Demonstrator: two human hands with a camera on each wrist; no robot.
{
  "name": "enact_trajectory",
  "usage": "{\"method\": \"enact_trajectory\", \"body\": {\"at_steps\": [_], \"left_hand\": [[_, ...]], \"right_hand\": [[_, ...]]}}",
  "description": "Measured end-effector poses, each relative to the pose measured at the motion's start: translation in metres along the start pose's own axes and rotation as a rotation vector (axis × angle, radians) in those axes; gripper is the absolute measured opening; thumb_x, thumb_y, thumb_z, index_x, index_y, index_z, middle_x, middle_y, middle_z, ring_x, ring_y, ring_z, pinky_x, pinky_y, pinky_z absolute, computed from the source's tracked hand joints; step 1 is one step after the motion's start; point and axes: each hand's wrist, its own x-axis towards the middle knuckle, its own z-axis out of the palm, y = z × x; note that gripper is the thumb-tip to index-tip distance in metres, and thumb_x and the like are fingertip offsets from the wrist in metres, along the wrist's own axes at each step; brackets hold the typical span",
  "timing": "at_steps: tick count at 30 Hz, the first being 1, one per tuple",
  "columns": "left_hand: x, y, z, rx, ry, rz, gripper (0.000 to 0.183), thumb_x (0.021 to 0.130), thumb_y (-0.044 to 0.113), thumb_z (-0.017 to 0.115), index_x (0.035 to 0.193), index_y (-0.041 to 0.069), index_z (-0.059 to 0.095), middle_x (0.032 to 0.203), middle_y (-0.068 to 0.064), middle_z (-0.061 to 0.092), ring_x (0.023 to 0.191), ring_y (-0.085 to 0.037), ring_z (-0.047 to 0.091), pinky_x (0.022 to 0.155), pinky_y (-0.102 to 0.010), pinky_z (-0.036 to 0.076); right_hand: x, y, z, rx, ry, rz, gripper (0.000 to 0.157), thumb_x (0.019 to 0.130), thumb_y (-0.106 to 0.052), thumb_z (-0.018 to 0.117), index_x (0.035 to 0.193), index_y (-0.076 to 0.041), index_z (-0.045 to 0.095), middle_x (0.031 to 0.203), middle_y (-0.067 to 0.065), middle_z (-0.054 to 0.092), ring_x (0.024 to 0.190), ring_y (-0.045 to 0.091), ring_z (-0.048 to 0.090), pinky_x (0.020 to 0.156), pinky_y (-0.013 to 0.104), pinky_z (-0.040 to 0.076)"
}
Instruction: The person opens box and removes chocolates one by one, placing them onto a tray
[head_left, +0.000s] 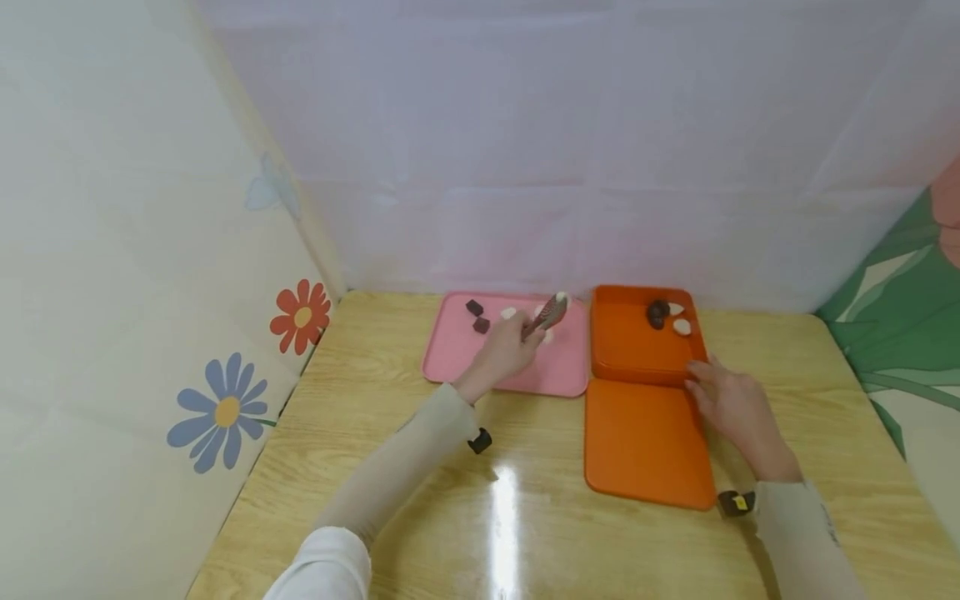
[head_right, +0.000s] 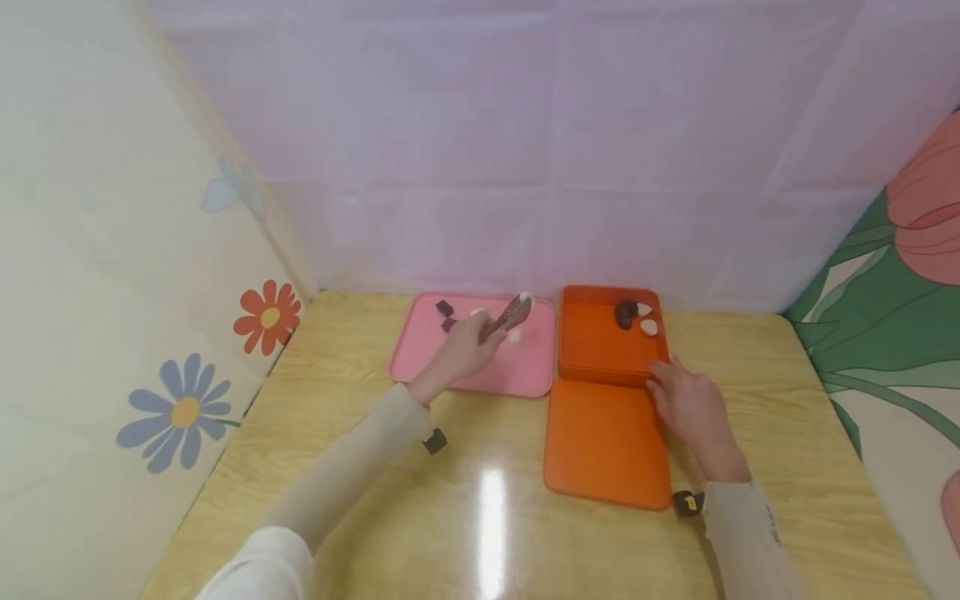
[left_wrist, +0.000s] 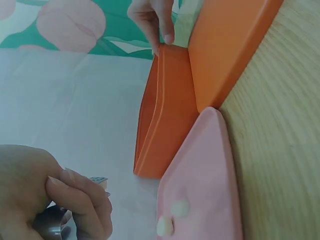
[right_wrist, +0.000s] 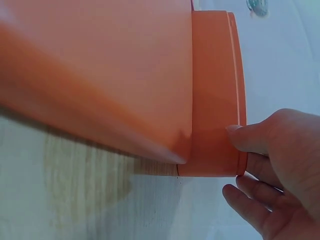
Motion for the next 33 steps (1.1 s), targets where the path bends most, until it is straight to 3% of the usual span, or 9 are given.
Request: {"method": "enact_trajectory", "body": {"at_steps": [5,9,19,27,33], "left_hand": [[-0.010,-0.017,-0.006,0.029,0.040,-0.028,0.027,0.113,0.032,0.055,0.117,0.006,0.061,0.082,-0.008,0.063,0.057,-0.013,0.050,0.049,-0.027,0.043],[-0.017,-0.027,-0.009,-0.006,0.036,-0.028,0.029,0.113,0.032,0.055,0.123,0.005,0.062,0.086,-0.007,0.066,0.057,-0.012,0.051,0.049,-0.026,0.043],[-0.035,-0.049,-0.013,-0.030,0.044,-0.043,0.021,0.111,0.024,0.058,0.102,0.006,0.060,0.079,-0.006,0.060,0.058,-0.012,0.051,0.048,-0.024,0.044],[-0.046,-0.064,-0.013,-0.048,0.046,-0.088,0.021,0.111,0.025,0.060,0.101,0.006,0.060,0.080,-0.005,0.060,0.058,-0.012,0.048,0.048,-0.024,0.040],[-0.051,-0.076,-0.013,-0.014,0.055,-0.135,0.024,0.111,0.025,0.057,0.102,0.004,0.065,0.081,-0.006,0.062,0.062,-0.015,0.050,0.053,-0.026,0.044]], "right_hand": [[-0.001,0.002,-0.002,0.000,-0.033,0.000,0.037,0.088,0.003,0.082,0.123,0.010,0.073,0.123,0.034,0.071,0.111,0.059,0.067,0.079,0.068,0.058],[-0.001,0.004,-0.004,-0.011,-0.048,0.011,0.040,0.087,0.002,0.083,0.125,0.010,0.072,0.125,0.034,0.070,0.113,0.059,0.066,0.081,0.069,0.057],[-0.001,0.000,-0.004,-0.006,-0.062,0.008,0.042,0.089,0.001,0.082,0.128,0.011,0.070,0.128,0.035,0.068,0.114,0.059,0.066,0.081,0.069,0.057],[-0.003,0.000,-0.004,0.019,-0.061,0.022,0.041,0.089,0.001,0.082,0.127,0.011,0.070,0.128,0.036,0.067,0.115,0.059,0.065,0.080,0.069,0.057],[-0.002,-0.001,-0.005,0.014,-0.075,0.034,0.042,0.090,0.000,0.082,0.128,0.011,0.070,0.129,0.037,0.066,0.115,0.059,0.065,0.081,0.069,0.056]]}}
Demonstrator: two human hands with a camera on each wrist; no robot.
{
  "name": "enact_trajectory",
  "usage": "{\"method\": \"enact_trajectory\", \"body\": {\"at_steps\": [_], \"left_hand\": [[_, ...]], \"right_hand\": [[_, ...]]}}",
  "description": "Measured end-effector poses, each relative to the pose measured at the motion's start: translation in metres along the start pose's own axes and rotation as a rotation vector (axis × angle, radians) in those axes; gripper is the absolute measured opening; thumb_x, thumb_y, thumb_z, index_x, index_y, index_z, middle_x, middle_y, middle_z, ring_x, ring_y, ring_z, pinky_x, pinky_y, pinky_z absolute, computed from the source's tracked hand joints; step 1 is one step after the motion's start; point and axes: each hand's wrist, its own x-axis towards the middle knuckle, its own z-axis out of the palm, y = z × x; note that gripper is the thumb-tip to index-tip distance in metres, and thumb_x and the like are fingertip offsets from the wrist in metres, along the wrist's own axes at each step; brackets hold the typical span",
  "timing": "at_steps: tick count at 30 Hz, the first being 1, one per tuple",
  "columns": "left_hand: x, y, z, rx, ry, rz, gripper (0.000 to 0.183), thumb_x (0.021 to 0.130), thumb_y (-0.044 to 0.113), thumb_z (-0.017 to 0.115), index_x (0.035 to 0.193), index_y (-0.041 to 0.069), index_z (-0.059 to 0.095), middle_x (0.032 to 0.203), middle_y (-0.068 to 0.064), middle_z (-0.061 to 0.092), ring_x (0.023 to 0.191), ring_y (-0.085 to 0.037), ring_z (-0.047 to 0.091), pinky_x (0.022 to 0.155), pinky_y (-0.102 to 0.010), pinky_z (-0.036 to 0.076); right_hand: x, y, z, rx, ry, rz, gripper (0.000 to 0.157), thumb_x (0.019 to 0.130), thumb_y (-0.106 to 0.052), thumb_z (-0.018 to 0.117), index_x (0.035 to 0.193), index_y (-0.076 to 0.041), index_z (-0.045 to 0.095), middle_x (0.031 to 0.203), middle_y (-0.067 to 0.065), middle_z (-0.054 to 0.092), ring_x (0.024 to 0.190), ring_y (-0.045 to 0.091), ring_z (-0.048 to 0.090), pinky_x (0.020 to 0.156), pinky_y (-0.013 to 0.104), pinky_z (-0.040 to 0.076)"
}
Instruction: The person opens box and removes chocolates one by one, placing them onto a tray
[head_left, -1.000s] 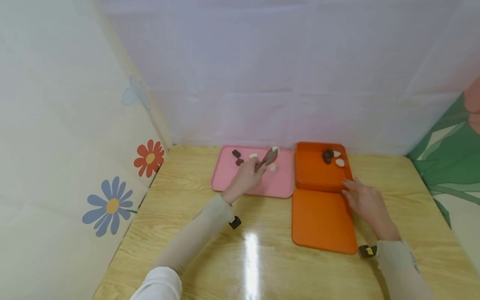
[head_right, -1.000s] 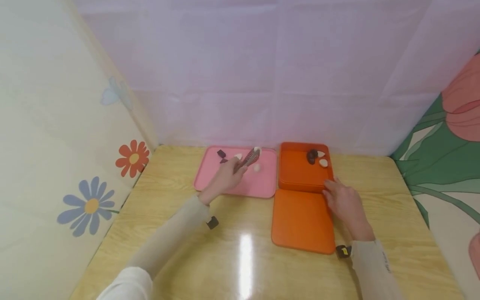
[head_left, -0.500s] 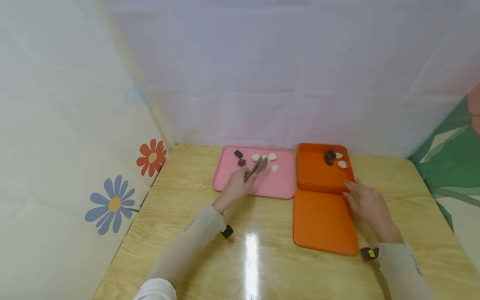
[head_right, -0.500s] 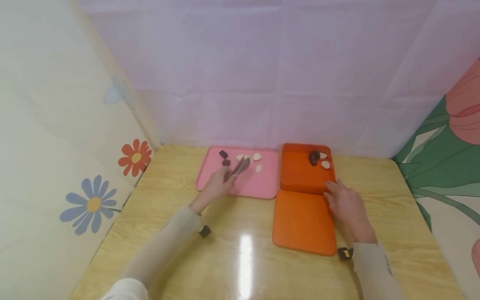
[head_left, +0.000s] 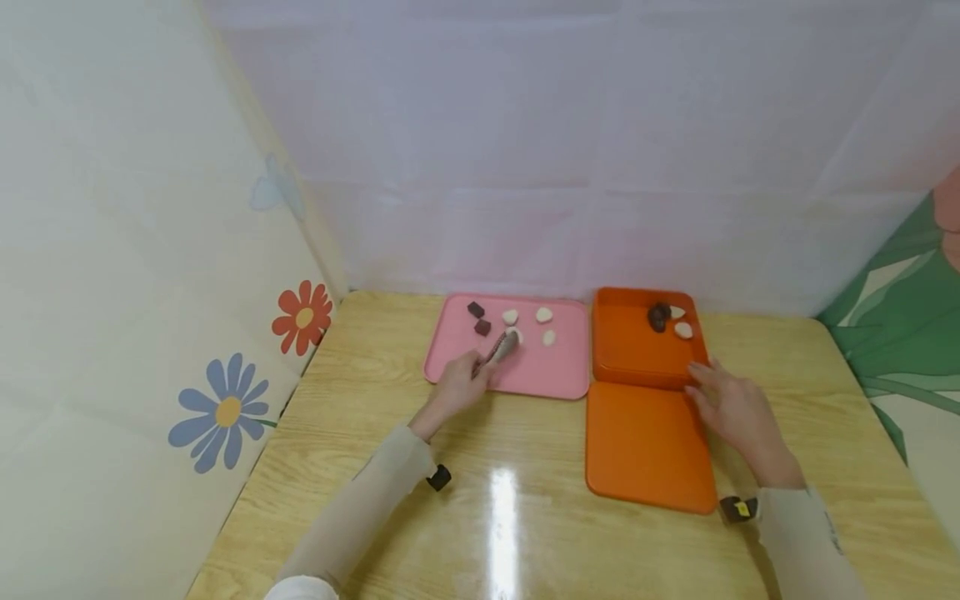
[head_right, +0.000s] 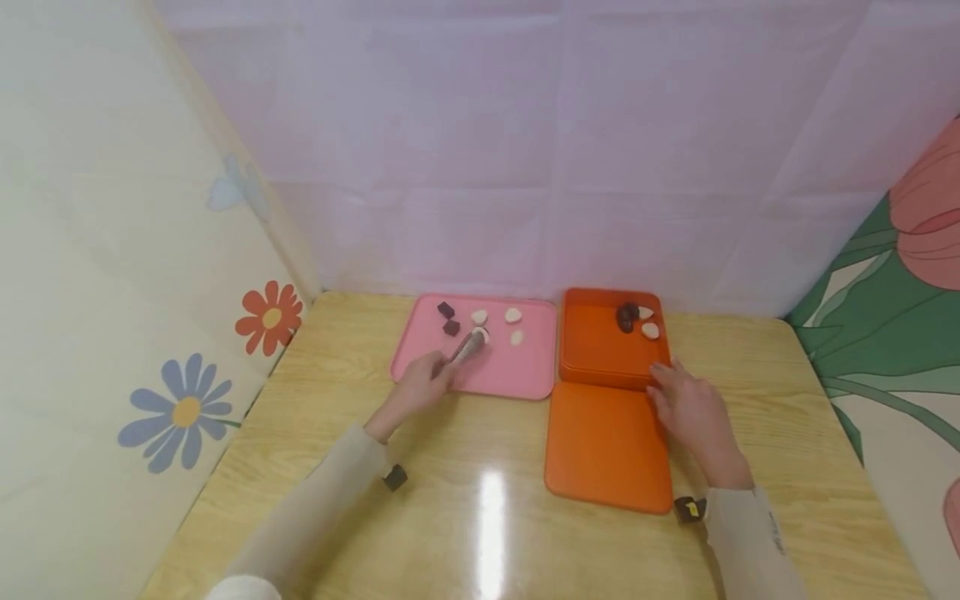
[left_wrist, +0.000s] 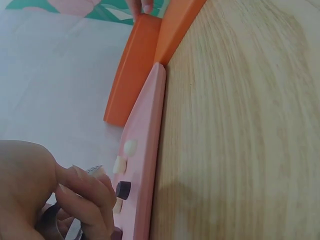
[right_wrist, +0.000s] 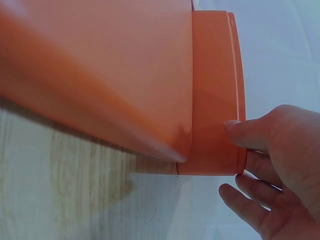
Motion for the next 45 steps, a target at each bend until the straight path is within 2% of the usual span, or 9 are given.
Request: {"method": "enact_trajectory", "body": {"at_steps": [3,9,14,18,26,30,34,41,45], "left_hand": [[-0.001,-0.007,-0.001,0.026,0.011,-0.036,0.027,0.112,0.024,0.053,0.102,0.004,0.067,0.080,-0.005,0.062,0.065,-0.015,0.053,0.055,-0.027,0.047],[-0.005,-0.018,-0.009,-0.015,-0.004,-0.078,0.031,0.113,0.026,0.050,0.099,0.004,0.067,0.082,-0.008,0.064,0.065,-0.016,0.054,0.055,-0.027,0.047],[-0.007,-0.025,-0.016,-0.003,-0.005,-0.087,0.035,0.113,0.024,0.046,0.091,0.007,0.067,0.077,-0.005,0.063,0.063,-0.016,0.052,0.055,-0.029,0.046],[-0.008,-0.029,-0.020,-0.026,-0.015,-0.123,0.037,0.113,0.025,0.044,0.090,0.007,0.067,0.077,-0.006,0.063,0.061,-0.016,0.053,0.055,-0.029,0.046],[-0.008,-0.035,-0.023,-0.107,-0.046,-0.220,0.037,0.114,0.029,0.048,0.099,0.004,0.069,0.078,-0.006,0.067,0.055,-0.012,0.051,0.052,-0.025,0.045],[-0.008,-0.039,-0.027,-0.130,-0.076,-0.249,0.038,0.114,0.031,0.046,0.100,0.004,0.070,0.075,-0.004,0.066,0.055,-0.011,0.051,0.052,-0.024,0.043],[-0.009,-0.039,-0.032,-0.152,-0.110,-0.250,0.043,0.114,0.032,0.046,0.095,0.003,0.070,0.067,-0.003,0.061,0.052,-0.011,0.047,0.048,-0.024,0.038],[-0.012,-0.040,-0.042,-0.209,-0.150,-0.255,0.048,0.115,0.037,0.046,0.096,0.000,0.071,0.070,-0.003,0.064,0.052,-0.010,0.046,0.048,-0.023,0.035],[-0.016,-0.041,-0.045,-0.197,-0.164,-0.261,0.053,0.115,0.041,0.045,0.093,0.001,0.071,0.068,-0.002,0.062,0.052,-0.009,0.044,0.048,-0.024,0.033]], "right_hand": [[0.000,0.000,0.001,0.001,-0.010,0.005,0.041,0.091,-0.001,0.082,0.129,0.011,0.070,0.130,0.037,0.065,0.115,0.060,0.065,0.082,0.069,0.056],[0.000,0.000,0.001,0.001,-0.014,0.009,0.041,0.091,-0.001,0.081,0.129,0.011,0.070,0.130,0.038,0.065,0.112,0.059,0.066,0.076,0.066,0.058],[0.001,0.000,0.000,0.000,-0.023,0.028,0.041,0.092,-0.003,0.081,0.129,0.010,0.070,0.131,0.036,0.066,0.115,0.059,0.065,0.082,0.069,0.056],[0.001,0.000,0.000,-0.002,-0.021,0.034,0.041,0.092,-0.003,0.082,0.129,0.010,0.070,0.130,0.036,0.067,0.118,0.059,0.064,0.086,0.071,0.054],[0.000,-0.001,0.000,-0.001,-0.014,0.039,0.040,0.092,-0.003,0.082,0.128,0.010,0.071,0.131,0.038,0.065,0.114,0.060,0.065,0.077,0.068,0.057],[0.001,-0.002,-0.001,-0.004,-0.015,0.035,0.039,0.092,-0.003,0.081,0.128,0.010,0.071,0.131,0.040,0.064,0.110,0.061,0.066,0.078,0.069,0.057],[0.001,-0.003,-0.002,0.001,-0.021,0.038,0.039,0.093,-0.003,0.081,0.128,0.011,0.071,0.131,0.040,0.064,0.110,0.061,0.065,0.080,0.070,0.056],[0.001,-0.003,-0.002,0.001,-0.022,0.041,0.039,0.093,-0.004,0.081,0.128,0.011,0.071,0.129,0.037,0.066,0.117,0.060,0.064,0.083,0.070,0.055],[0.001,-0.002,-0.001,0.001,-0.022,0.044,0.039,0.093,-0.004,0.081,0.128,0.010,0.071,0.130,0.038,0.066,0.117,0.060,0.063,0.083,0.070,0.055]]}}
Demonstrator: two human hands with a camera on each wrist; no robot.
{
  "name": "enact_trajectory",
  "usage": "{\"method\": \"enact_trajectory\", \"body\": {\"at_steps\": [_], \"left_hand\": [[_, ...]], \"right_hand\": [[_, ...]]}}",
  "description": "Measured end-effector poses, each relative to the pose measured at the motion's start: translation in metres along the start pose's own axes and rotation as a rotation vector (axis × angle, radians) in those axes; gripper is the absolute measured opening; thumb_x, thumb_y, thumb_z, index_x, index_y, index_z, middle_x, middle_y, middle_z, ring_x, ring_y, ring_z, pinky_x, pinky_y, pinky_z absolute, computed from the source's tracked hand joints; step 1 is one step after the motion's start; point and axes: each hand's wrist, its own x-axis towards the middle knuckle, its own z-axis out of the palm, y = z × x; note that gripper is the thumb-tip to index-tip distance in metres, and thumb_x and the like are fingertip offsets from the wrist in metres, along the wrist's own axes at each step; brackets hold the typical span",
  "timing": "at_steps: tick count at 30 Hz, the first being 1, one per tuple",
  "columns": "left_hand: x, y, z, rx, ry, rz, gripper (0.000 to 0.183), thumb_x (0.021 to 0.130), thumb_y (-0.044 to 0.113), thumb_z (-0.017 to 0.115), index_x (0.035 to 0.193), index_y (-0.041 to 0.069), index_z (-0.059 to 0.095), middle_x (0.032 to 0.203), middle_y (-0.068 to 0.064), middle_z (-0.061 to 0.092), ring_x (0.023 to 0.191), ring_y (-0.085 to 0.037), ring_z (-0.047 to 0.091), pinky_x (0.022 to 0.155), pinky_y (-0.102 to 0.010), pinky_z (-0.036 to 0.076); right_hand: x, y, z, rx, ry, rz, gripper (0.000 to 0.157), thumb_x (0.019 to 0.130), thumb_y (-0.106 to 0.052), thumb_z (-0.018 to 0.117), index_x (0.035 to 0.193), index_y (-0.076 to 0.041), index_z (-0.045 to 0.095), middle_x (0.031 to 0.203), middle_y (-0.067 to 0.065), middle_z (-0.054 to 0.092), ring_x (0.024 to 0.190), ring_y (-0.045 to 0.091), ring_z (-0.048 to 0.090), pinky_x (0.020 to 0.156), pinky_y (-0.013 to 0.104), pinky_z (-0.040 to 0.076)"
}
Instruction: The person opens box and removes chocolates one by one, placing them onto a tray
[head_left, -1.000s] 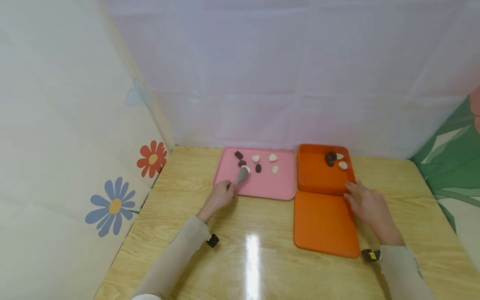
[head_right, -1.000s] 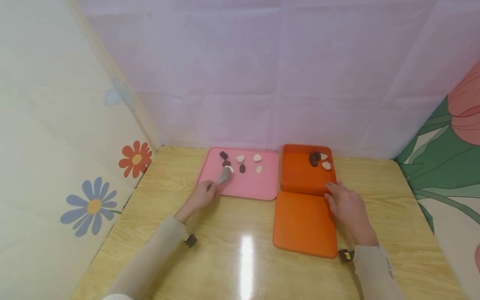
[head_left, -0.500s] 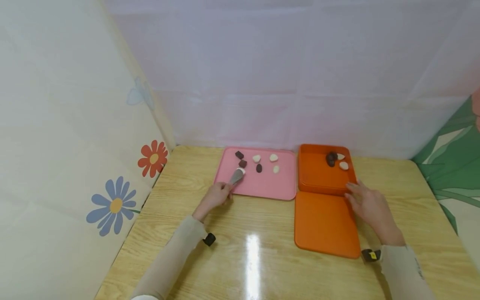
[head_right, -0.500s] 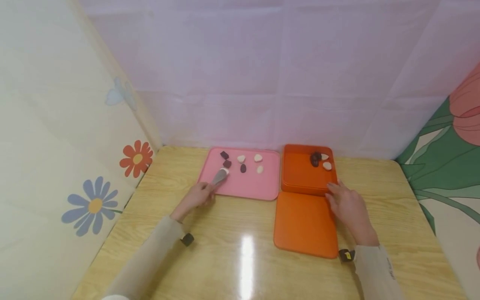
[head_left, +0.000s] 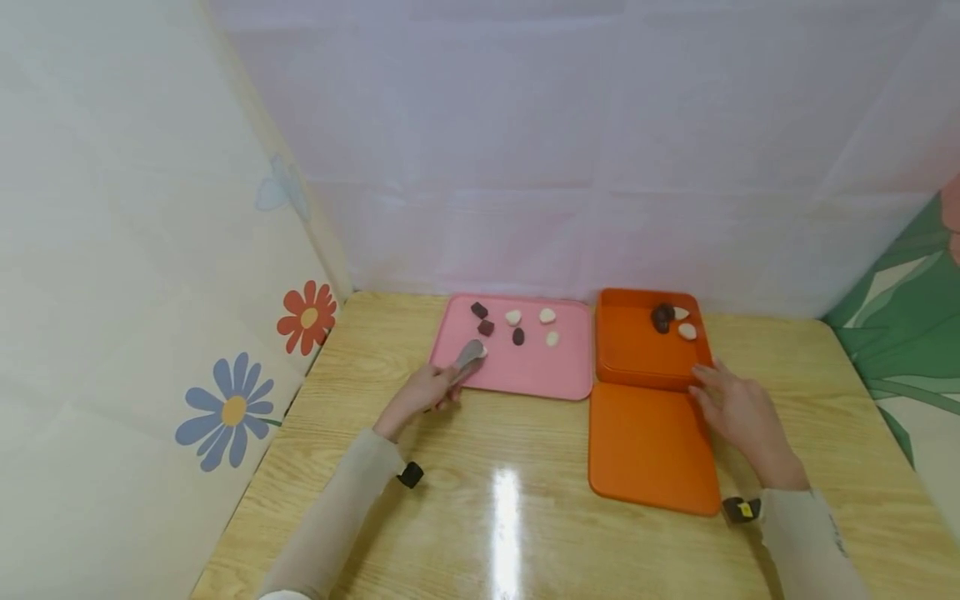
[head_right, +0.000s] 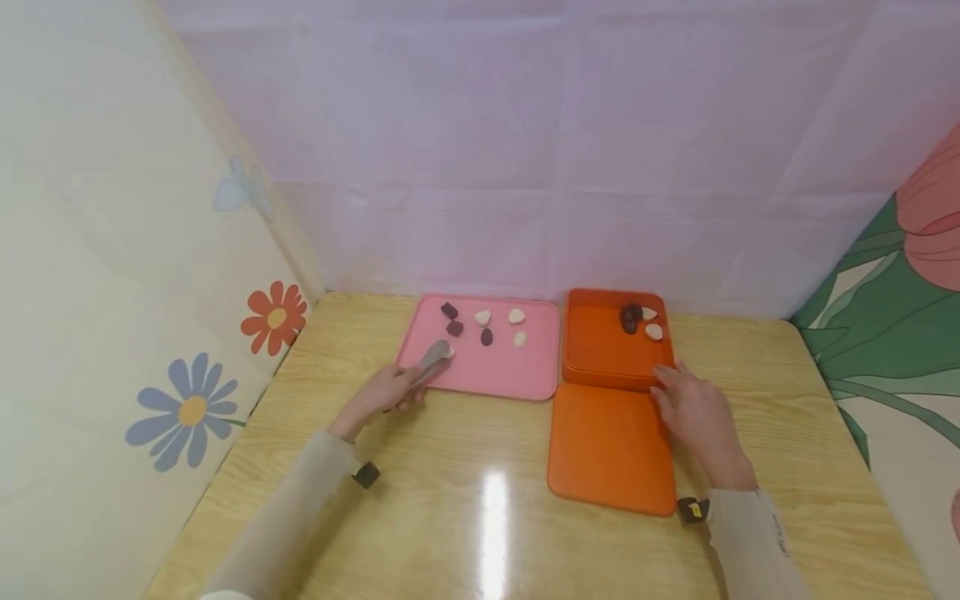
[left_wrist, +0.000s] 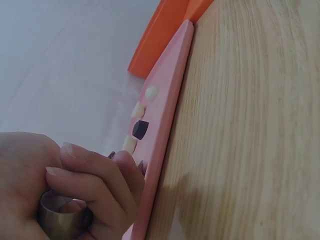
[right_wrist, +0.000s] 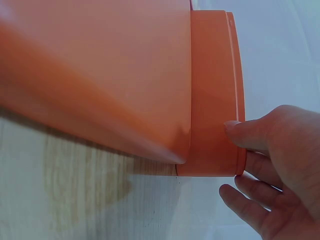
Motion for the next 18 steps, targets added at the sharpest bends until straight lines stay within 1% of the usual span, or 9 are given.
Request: {"method": "enact_trajectory", "body": {"at_steps": [5,9,10,13,14,16,17,18], "left_hand": [[-0.0072,-0.0023,-0.0047,0.010,-0.006,0.009,0.056,0.115,0.043,0.043,0.092,0.001,0.071,0.070,-0.003,0.064,0.052,-0.009,0.044,0.048,-0.024,0.033],[-0.0094,-0.0038,-0.0066,-0.006,-0.004,0.021,0.055,0.115,0.042,0.042,0.095,0.001,0.071,0.074,-0.004,0.066,0.053,-0.008,0.045,0.049,-0.023,0.034],[-0.0091,-0.0039,-0.0066,-0.015,-0.003,0.021,0.054,0.115,0.042,0.043,0.096,0.001,0.071,0.074,-0.004,0.066,0.053,-0.008,0.045,0.050,-0.023,0.035],[-0.0067,-0.0022,-0.0066,-0.019,0.014,0.023,0.053,0.114,0.042,0.045,0.097,0.000,0.071,0.072,-0.003,0.064,0.053,-0.008,0.044,0.050,-0.023,0.036],[-0.0056,-0.0011,-0.0065,-0.005,0.023,0.026,0.053,0.114,0.042,0.045,0.096,-0.001,0.071,0.070,-0.003,0.063,0.053,-0.009,0.044,0.050,-0.023,0.037],[-0.0032,0.0014,-0.0057,0.048,0.045,0.030,0.054,0.113,0.043,0.047,0.091,0.000,0.072,0.067,-0.002,0.062,0.053,-0.010,0.045,0.052,-0.024,0.038],[-0.0022,0.0030,-0.0052,0.081,0.059,0.031,0.054,0.113,0.043,0.048,0.089,0.001,0.072,0.066,-0.002,0.061,0.054,-0.011,0.046,0.053,-0.025,0.039],[-0.0014,0.0046,-0.0048,0.117,0.073,0.029,0.054,0.112,0.043,0.048,0.087,0.003,0.073,0.065,-0.002,0.061,0.054,-0.012,0.047,0.054,-0.026,0.041]], "right_hand": [[0.0002,0.0003,-0.0003,-0.001,-0.007,0.008,0.039,0.093,-0.004,0.081,0.128,0.010,0.071,0.131,0.040,0.063,0.116,0.061,0.063,0.082,0.071,0.055],[0.0004,0.0004,-0.0011,-0.004,-0.004,0.007,0.039,0.094,-0.004,0.080,0.128,0.010,0.071,0.132,0.042,0.061,0.111,0.062,0.065,0.081,0.070,0.056],[-0.0001,0.0002,-0.0015,-0.001,-0.003,0.008,0.039,0.094,-0.004,0.080,0.128,0.010,0.070,0.133,0.043,0.060,0.102,0.060,0.069,0.078,0.068,0.057],[-0.0010,0.0006,-0.0007,0.003,0.015,-0.009,0.038,0.092,-0.003,0.081,0.127,0.011,0.071,0.131,0.044,0.060,0.096,0.060,0.069,0.075,0.067,0.058],[-0.0012,0.0007,-0.0002,0.005,0.021,-0.014,0.038,0.092,-0.002,0.081,0.126,0.011,0.071,0.131,0.044,0.060,0.097,0.060,0.069,0.075,0.067,0.057],[-0.0019,0.0010,0.0008,0.010,0.034,-0.027,0.038,0.090,-0.001,0.082,0.125,0.011,0.071,0.130,0.045,0.061,0.090,0.059,0.070,0.072,0.066,0.058],[-0.0018,0.0016,0.0017,0.010,0.041,-0.035,0.038,0.090,0.000,0.083,0.124,0.011,0.072,0.129,0.044,0.061,0.097,0.061,0.069,0.074,0.067,0.057],[-0.0017,0.0019,0.0019,0.010,0.046,-0.040,0.039,0.089,0.000,0.083,0.124,0.011,0.072,0.128,0.044,0.062,0.098,0.061,0.069,0.075,0.068,0.057]]}}
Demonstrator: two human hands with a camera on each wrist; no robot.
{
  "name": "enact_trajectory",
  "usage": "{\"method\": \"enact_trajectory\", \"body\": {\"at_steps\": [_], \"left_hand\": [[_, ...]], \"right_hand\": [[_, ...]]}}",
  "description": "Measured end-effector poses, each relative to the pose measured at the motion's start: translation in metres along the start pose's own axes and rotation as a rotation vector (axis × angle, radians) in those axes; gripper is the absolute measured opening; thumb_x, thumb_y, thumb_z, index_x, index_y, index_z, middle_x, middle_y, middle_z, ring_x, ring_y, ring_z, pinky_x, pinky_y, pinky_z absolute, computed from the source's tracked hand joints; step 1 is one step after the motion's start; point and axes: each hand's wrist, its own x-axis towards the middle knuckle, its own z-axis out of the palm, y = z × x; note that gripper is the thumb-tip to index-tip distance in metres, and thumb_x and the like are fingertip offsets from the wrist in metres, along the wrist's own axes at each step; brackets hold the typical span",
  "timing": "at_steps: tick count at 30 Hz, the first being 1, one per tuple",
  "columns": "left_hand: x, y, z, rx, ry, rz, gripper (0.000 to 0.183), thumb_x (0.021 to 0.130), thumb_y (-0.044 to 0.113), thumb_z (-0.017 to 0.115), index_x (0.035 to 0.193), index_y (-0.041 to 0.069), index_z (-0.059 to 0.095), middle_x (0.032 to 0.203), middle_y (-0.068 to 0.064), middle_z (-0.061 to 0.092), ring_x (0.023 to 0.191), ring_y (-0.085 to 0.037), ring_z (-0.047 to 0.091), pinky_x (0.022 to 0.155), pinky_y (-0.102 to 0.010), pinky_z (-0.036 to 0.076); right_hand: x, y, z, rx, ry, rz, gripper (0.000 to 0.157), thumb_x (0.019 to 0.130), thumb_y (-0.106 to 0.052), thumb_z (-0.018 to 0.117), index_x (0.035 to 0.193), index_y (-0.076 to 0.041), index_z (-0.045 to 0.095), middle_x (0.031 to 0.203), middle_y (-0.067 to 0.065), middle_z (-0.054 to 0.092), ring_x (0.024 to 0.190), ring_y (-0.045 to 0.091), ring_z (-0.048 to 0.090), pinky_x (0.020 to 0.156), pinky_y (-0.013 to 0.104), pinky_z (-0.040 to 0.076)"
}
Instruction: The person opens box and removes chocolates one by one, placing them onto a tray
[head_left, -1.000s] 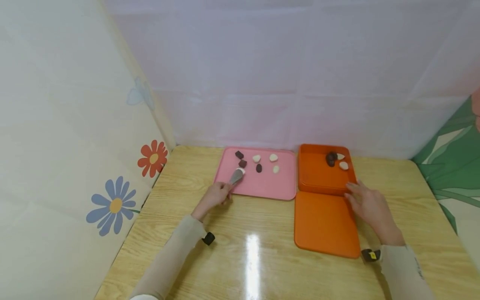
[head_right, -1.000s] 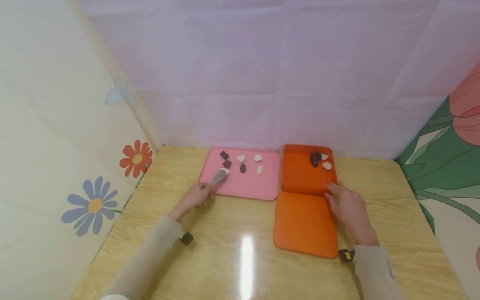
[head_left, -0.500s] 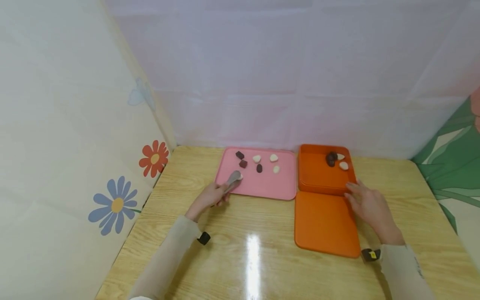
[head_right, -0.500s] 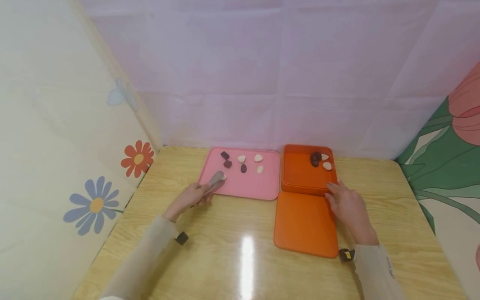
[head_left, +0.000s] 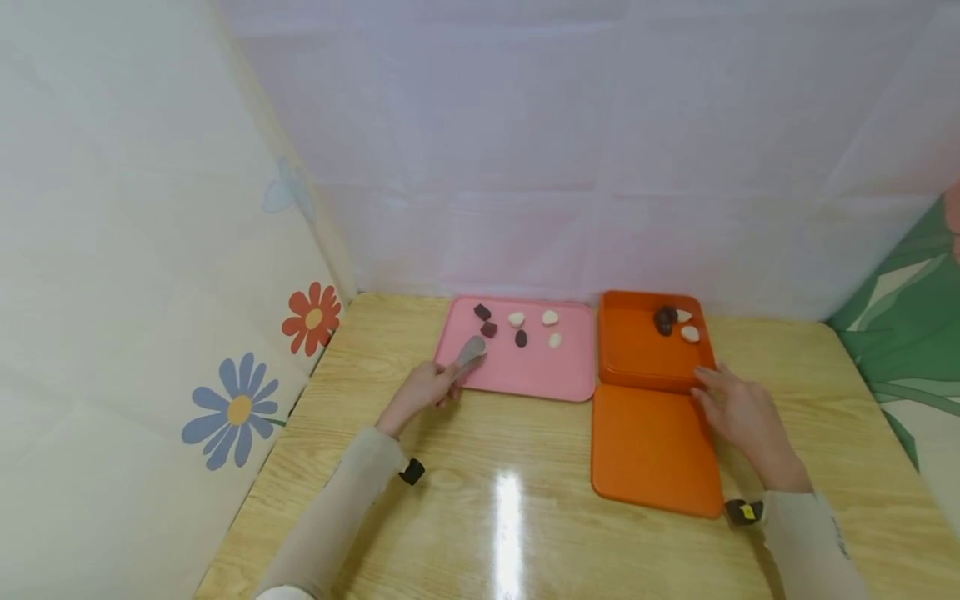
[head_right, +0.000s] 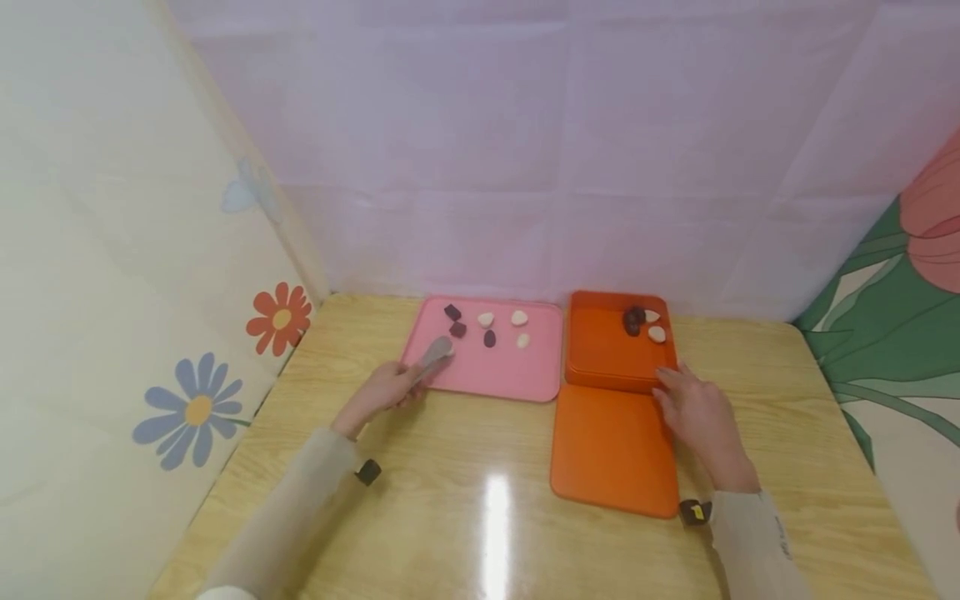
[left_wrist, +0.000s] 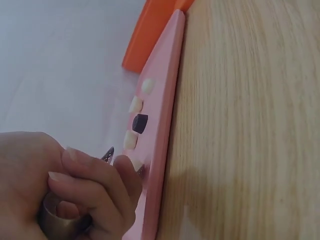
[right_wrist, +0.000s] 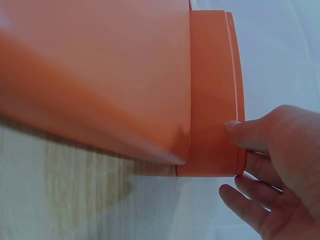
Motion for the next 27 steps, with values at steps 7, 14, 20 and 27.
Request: {"method": "enact_trajectory", "body": {"at_steps": [7,14,20,27], "left_hand": [[0.001,0.013,0.003,0.156,0.066,-0.015,0.044,0.110,0.044,0.055,0.091,0.006,0.066,0.076,-0.009,0.066,0.059,-0.015,0.047,0.051,-0.027,0.040],[-0.001,0.019,0.005,0.189,0.094,-0.035,0.038,0.106,0.042,0.064,0.099,0.004,0.064,0.083,-0.010,0.068,0.060,-0.015,0.049,0.050,-0.026,0.040],[-0.005,0.019,0.003,0.186,0.144,-0.036,0.039,0.104,0.042,0.068,0.097,0.005,0.060,0.082,-0.012,0.068,0.060,-0.017,0.052,0.049,-0.027,0.041],[-0.008,0.020,-0.002,0.213,0.198,-0.026,0.039,0.101,0.041,0.073,0.101,0.004,0.059,0.086,-0.013,0.067,0.065,-0.019,0.059,0.051,-0.027,0.046]], "right_hand": [[-0.001,0.000,0.001,0.004,0.010,-0.001,0.039,0.089,0.000,0.083,0.124,0.011,0.072,0.128,0.045,0.061,0.090,0.060,0.070,0.072,0.066,0.058],[-0.001,0.003,0.002,0.009,0.004,0.001,0.039,0.090,0.000,0.082,0.125,0.012,0.071,0.130,0.046,0.060,0.083,0.058,0.070,0.073,0.067,0.058],[-0.001,0.003,0.002,0.013,0.011,0.001,0.039,0.089,0.001,0.083,0.125,0.012,0.071,0.129,0.046,0.060,0.093,0.061,0.069,0.073,0.067,0.058],[0.000,0.001,0.001,0.024,0.008,0.008,0.039,0.090,0.001,0.082,0.125,0.011,0.071,0.128,0.043,0.062,0.108,0.062,0.066,0.073,0.064,0.059]]}}
